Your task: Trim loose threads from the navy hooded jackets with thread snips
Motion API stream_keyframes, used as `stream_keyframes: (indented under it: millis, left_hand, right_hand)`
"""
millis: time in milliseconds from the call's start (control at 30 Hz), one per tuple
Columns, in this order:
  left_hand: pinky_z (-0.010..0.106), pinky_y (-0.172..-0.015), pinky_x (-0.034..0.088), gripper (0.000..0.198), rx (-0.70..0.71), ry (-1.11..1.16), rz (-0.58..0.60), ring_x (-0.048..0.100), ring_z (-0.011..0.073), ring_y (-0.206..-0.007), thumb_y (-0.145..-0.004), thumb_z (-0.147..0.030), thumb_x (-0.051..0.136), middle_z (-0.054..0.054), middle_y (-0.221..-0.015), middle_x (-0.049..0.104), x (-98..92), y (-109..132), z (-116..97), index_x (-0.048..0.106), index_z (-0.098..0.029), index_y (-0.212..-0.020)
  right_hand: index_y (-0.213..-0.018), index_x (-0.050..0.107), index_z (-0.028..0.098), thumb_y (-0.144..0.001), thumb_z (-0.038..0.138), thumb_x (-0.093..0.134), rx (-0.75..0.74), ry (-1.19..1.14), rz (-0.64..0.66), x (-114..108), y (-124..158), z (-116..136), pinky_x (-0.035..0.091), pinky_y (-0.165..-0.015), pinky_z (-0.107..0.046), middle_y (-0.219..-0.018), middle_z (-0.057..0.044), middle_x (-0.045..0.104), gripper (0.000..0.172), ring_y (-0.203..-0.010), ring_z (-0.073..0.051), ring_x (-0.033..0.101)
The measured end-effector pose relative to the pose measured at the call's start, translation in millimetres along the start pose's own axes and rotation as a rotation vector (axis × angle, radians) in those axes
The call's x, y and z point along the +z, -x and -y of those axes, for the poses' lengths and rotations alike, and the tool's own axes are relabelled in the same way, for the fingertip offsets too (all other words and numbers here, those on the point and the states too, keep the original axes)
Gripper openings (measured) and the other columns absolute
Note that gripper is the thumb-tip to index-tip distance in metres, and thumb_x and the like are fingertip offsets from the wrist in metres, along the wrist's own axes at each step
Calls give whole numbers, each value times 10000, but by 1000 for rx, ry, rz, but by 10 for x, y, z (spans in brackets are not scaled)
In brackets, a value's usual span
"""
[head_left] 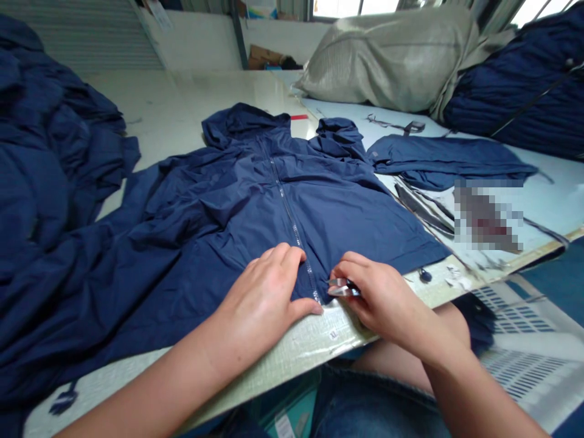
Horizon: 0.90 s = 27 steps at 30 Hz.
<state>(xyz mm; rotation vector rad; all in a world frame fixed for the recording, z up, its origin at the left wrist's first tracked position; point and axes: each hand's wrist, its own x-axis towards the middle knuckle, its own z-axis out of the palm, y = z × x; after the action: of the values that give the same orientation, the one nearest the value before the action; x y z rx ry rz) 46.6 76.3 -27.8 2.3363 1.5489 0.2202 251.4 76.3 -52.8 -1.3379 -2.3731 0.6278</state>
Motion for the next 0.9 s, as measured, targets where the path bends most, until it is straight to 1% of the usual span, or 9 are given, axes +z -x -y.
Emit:
stream_keyframes:
  millis: [67, 167, 267, 333, 433, 567, 633, 767, 900]
  left_hand:
    - [427, -903, 501, 618, -13, 70, -40, 608, 276, -1012, -678, -401, 849, 74, -1089, 616, 35, -3, 50, 556, -168, -1171]
    - [413, -903, 503, 645, -2, 205, -95, 607, 263, -1019, -716, -397, 816, 79, -1117, 612, 58, -8, 108, 555, -185, -1267]
    - [373, -892, 500, 379, 37, 356, -160, 614, 233, -988, -751, -390, 779, 51, -1069, 631, 35, -32, 120, 696, -231, -1085]
    - [326, -847, 496, 192, 41, 446, -195, 629, 202, -919, -754, -327, 779, 26, -972, 660, 17, -50, 118, 742, -228, -913]
    - [271, -750, 480, 75, -2, 581, -197, 642, 166, -810, -761, -246, 771, 1, -836, 687, 8, -62, 126, 756, -213, -826]
    - [257, -741, 484, 125, -76, 712, -206, 655, 163, -797, -758, -242, 771, -3, -823, 708, 10, -52, 139, 783, -227, -882]
    - [255, -746, 487, 129, -89, 734, -213, 658, 163, -797, -760, -250, 769, 1, -826, 713, 5, -46, 133, 791, -228, -885]
    - [247, -732, 483, 106, -83, 731, -222, 658, 156, -783, -779, -260, 755, 5, -822, 717, -9, -42, 114, 798, -222, -867]
    - [242, -722, 482, 112, -60, 715, -227, 654, 152, -776, -806, -259, 732, 4, -815, 712, -15, -43, 113, 799, -219, -886]
  right_hand:
    - [-875, 602, 176, -768, 2, 525, -32, -35, -59, 33, 4, 17, 423, -664, -272, -882, -39, 608, 219, -755, -175, 596]
    - [-850, 569, 195, -836, 29, 509, -97, -214, -241, 78, 1, 41, 446, -703, -267, -868, -34, 606, 177, -786, -165, 598]
    - [-843, 570, 208, -918, 149, 548, -118, -325, -418, 103, -26, 68, 460, -704, -272, -837, -31, 600, 98, -780, -164, 585]
    - [-837, 581, 212, -933, 198, 572, -109, -353, -471, 114, -50, 82, 460, -700, -274, -820, -25, 600, 97, -772, -162, 579]
    - [-808, 596, 211, -924, 192, 598, -70, -363, -439, 133, -73, 89, 450, -682, -264, -789, -14, 605, 117, -747, -152, 576]
    - [-911, 618, 213, -893, 222, 645, 35, -375, -407, 149, -53, 89, 460, -653, -251, -819, -14, 620, 34, -726, -147, 586]
    - [-998, 598, 212, -889, 279, 651, 103, -392, -444, 128, -21, 86, 477, -649, -248, -844, -17, 625, 138, -727, -152, 599]
    - [-988, 588, 209, -998, 320, 463, 160, -321, -508, 32, 54, 61, 473, -692, -254, -882, -39, 617, 168, -792, -164, 593]
    - [-961, 568, 222, -1044, 332, 344, 141, -279, -442, -49, 93, 24, 426, -604, -248, -794, -17, 593, 263, -676, -146, 558]
